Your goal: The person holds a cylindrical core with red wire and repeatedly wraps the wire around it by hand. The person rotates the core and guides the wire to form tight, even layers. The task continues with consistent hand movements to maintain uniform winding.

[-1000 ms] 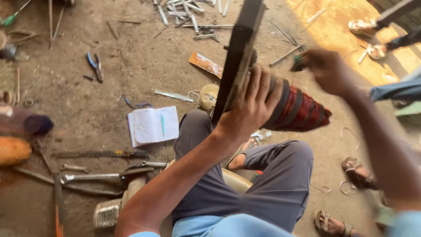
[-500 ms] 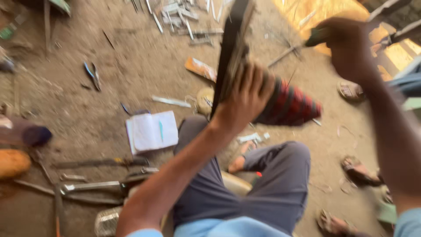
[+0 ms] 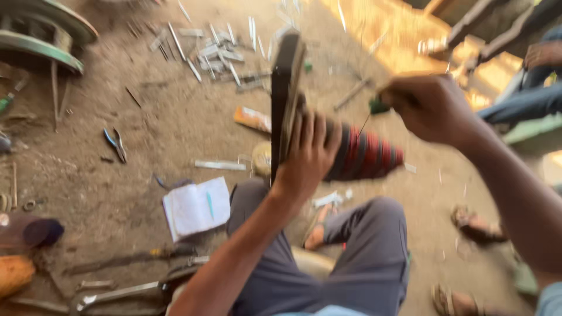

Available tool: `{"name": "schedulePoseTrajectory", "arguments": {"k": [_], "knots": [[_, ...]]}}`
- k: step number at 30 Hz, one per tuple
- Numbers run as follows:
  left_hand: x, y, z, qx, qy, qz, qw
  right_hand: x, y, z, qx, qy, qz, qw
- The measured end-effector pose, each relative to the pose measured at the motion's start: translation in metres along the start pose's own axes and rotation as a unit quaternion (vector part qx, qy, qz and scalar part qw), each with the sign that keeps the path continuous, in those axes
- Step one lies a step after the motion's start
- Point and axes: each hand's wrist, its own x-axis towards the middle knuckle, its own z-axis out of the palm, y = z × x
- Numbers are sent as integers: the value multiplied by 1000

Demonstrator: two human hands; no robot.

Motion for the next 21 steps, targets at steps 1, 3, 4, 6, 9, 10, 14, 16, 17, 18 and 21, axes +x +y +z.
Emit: {"name": "schedulePoseTrajectory", "arguments": {"k": [1,3,4,6,9,10,14,16,17,18,21], "knots": [[-4,1,-3,8,15,6,1000,23,13,6,17,16,0,1000],[-13,1,-10,17,31,18,999,36,11,58,74,-21,26,997],[-17,-1,-13,5,30,16,999,29,0,93,107,-61,44,991],[-20,-7,-16,-17,27,0,999,-19,-41,166,139,-126,51,981],[-9,-22,-13,-22,20,-31,999,-99,-105,203,212,-162,78,961],[-4,-25,-11,-15,9,-43,999,-111,-113,187,217,-163,75,959],[11,-20,-5,-13,8,-38,999,-57,-72,57,85,-57,-174,979],[7,-14,-8,-27,11,-23,999,0,-26,16,-96,32,-64,993],[1,-12,-10,-26,11,-9,1000,25,-6,13,-78,37,-16,996],[-7,-10,-13,-22,15,0,1000,38,5,29,-26,28,1,999],[-26,-6,-19,-25,49,0,999,21,-7,125,91,-73,38,992]]}}
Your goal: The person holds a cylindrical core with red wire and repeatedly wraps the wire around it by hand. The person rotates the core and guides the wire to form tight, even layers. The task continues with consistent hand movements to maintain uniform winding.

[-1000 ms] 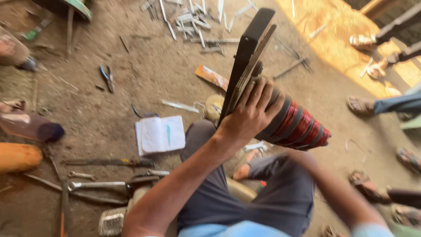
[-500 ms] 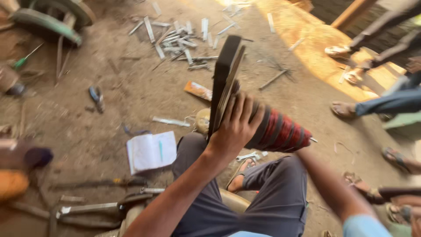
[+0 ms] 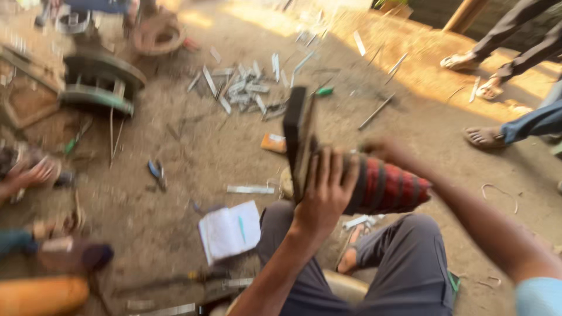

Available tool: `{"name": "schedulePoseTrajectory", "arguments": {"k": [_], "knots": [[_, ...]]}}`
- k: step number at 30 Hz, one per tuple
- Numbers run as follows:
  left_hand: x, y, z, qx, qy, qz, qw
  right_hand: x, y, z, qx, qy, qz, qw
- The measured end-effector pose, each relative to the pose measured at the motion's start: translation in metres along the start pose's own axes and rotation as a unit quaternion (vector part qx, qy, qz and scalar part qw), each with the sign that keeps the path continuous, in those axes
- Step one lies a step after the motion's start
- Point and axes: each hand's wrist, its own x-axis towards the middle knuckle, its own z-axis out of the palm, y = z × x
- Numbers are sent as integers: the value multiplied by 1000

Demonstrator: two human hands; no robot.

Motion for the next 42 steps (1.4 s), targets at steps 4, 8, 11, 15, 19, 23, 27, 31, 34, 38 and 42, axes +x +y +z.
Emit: {"name": "schedulePoseTrajectory", "arguments": {"k": [4,8,11,15,19,23,27,31,34,38,42], "knots": [[6,-8,7,-7,-5,-21,1000,-93,-58,111,63,-95,32,993],[29,-7,24,20,7,-47,999,-132,-71,6,19,-119,-29,992],[29,-1,27,13,-16,-37,999,-81,-24,-96,-94,-10,-6,996],[8,-2,19,5,-9,7,1000,0,20,-57,-54,87,-14,995],[-3,-10,14,-1,3,25,1000,-43,-43,72,12,-52,20,998],[15,-16,22,-22,-20,-17,999,-122,-118,62,97,-150,79,981],[24,-10,25,7,-49,-9,999,-113,-116,-48,-71,-103,66,990],[14,4,19,19,-32,9,999,-84,-99,-80,-80,-47,20,996],[3,9,13,4,-64,23,998,-85,-104,-61,-47,33,-82,995],[-5,10,7,4,-108,37,993,-100,-114,-53,-22,46,-95,994],[4,17,-7,-34,-136,39,989,-117,-112,-55,-24,144,-147,978]]}}
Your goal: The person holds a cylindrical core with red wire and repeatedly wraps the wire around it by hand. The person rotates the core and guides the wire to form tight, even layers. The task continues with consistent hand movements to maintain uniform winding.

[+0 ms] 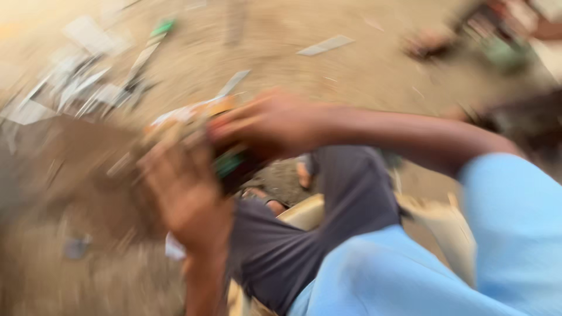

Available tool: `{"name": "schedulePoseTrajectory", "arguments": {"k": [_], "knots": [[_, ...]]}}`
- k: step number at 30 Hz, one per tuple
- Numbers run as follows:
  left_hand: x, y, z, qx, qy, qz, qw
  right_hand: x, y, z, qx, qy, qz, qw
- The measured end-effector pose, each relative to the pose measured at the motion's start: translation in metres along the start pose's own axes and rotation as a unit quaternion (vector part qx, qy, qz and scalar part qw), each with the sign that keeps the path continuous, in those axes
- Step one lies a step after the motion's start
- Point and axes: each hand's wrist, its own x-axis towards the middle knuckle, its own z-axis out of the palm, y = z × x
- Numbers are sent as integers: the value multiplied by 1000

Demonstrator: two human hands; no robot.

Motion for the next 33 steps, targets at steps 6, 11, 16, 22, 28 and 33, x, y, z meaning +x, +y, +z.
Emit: {"name": "schedulePoseTrajectory", "arguments": {"k": [6,11,16,22,28,33], "knots": [[12,27,-28,-4,73,42,996,-28,7,16,90,77,27,993],[17,40,-26,13,68,45,997,-33,11,9,98,91,49,990],[21,52,-25,8,49,31,998,-41,11,-2,122,88,57,987],[24,59,-25,18,39,22,999,-49,12,3,135,89,70,984],[19,56,-15,-2,48,3,999,-45,9,1,129,91,84,984],[14,42,1,-126,25,-40,991,-34,10,3,103,69,83,989]]}}
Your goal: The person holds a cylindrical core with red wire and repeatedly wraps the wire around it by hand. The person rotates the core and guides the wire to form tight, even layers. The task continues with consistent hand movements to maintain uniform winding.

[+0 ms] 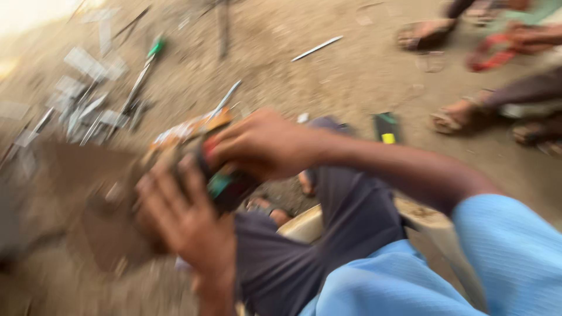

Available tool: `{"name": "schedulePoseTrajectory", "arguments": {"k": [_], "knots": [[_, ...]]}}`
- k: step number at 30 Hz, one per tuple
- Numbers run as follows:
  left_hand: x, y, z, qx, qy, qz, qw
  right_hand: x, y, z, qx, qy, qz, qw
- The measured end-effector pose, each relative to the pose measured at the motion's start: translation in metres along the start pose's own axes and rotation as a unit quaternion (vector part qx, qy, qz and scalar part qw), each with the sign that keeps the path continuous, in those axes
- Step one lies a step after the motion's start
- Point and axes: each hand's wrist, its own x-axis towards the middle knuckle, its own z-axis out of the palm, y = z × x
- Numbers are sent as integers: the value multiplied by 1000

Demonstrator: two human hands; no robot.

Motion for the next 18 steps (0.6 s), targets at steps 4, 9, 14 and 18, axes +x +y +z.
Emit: {"name": "schedulePoseTrajectory", "arguments": {"k": [4,9,14,18], "knots": [[-6,-15,2,12,-57,-20,998,12,1,7,-27,-2,-4,1000],[-10,-27,13,67,-8,-23,997,20,-4,16,-34,-37,18,999],[-15,-27,19,82,-17,-28,996,21,-8,22,-38,-32,14,999],[-16,-28,24,73,-8,-34,997,21,-5,21,-47,-37,24,998]]}}
